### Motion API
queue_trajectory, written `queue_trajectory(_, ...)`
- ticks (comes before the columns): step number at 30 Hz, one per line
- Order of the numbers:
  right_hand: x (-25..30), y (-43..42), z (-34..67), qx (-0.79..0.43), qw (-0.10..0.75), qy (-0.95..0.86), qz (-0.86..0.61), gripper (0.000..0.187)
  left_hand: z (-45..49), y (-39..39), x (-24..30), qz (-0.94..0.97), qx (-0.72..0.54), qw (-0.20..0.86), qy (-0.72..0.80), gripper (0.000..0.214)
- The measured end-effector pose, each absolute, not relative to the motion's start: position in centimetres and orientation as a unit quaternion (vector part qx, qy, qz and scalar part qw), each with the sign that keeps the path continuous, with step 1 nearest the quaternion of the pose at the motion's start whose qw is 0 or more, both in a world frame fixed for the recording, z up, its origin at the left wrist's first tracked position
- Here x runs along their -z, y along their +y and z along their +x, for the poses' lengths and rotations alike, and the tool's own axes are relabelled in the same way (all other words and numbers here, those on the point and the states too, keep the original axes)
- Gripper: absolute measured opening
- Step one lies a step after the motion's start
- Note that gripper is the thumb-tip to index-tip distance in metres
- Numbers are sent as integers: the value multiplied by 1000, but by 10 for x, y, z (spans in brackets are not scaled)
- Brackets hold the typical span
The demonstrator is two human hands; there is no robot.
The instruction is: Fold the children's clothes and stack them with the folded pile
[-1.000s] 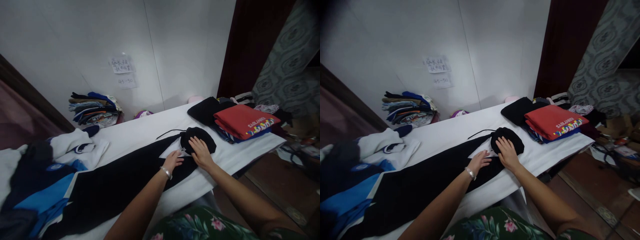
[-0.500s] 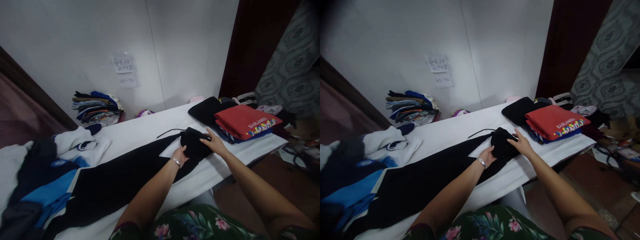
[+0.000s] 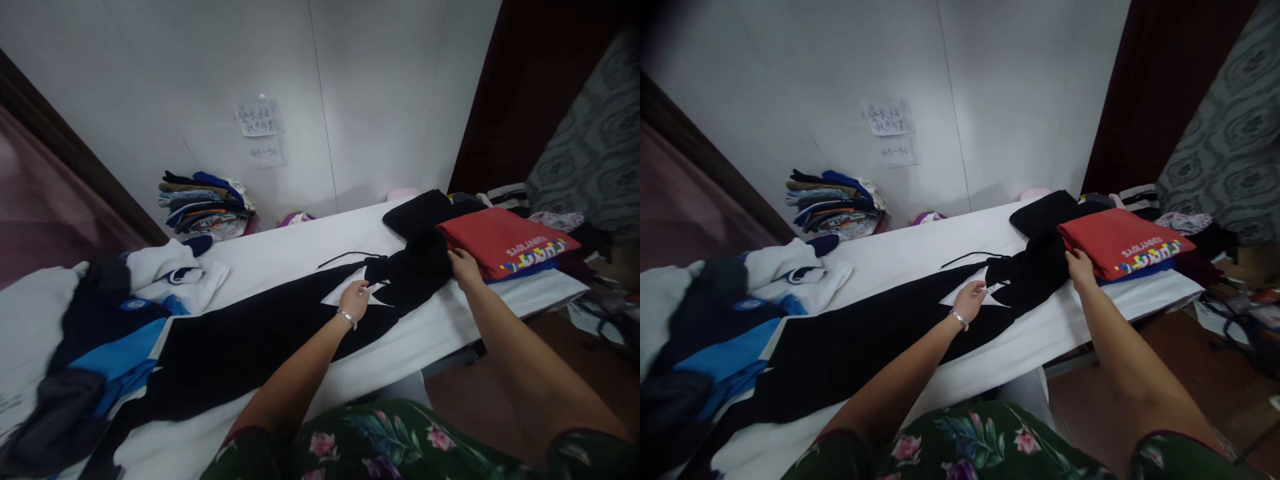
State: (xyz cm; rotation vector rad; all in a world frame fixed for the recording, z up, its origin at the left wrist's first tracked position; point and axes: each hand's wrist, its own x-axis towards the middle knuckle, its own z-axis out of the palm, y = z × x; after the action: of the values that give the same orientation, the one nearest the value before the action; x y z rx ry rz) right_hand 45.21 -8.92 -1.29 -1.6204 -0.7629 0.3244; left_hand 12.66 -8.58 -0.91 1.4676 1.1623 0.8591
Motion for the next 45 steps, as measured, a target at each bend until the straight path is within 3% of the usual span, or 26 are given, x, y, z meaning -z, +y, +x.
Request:
queue_trajectory(3,4,-102,434,-10,551,-418,-722,49,111,-85,13,704,-336,418,465,26)
queue_trajectory(7,-18,-121,379,129,502,-591,-618,45,114,-81,17,755,-293,380,447,28)
queue_trajectory(13,-10,-123,335,65,391,-762,-513,37,139,-66,19,818,-234,313,421,34)
queue_trajectory(18,33,-107,383,42,202,-674,-709,49,141,-49,22,852,-141,250,438,44)
queue_trajectory(21,51,-102,409,10,146,-636,-758,57,136,-46,29,851,-100,245,453,48)
queue_trajectory(24,54,-102,411,18,169,-661,-731,49,132,-44,32,846,-104,252,457,48)
queue_trajectory(28,35,-102,386,17,301,-701,-646,34,127,-45,25,835,-147,274,454,47)
queue_trajectory(31,15,-88,358,-69,352,-696,-621,31,122,-52,28,835,-150,278,451,48)
queue_trajectory(34,3,-60,334,-179,337,-644,-663,31,119,-61,38,847,-124,262,446,52)
queue_trajectory(38,5,-22,316,-237,335,-577,-706,38,119,-67,45,847,-120,258,448,55)
queue_trajectory(45,-4,-7,321,-373,457,-478,-650,37,120,-68,38,836,-127,291,448,54)
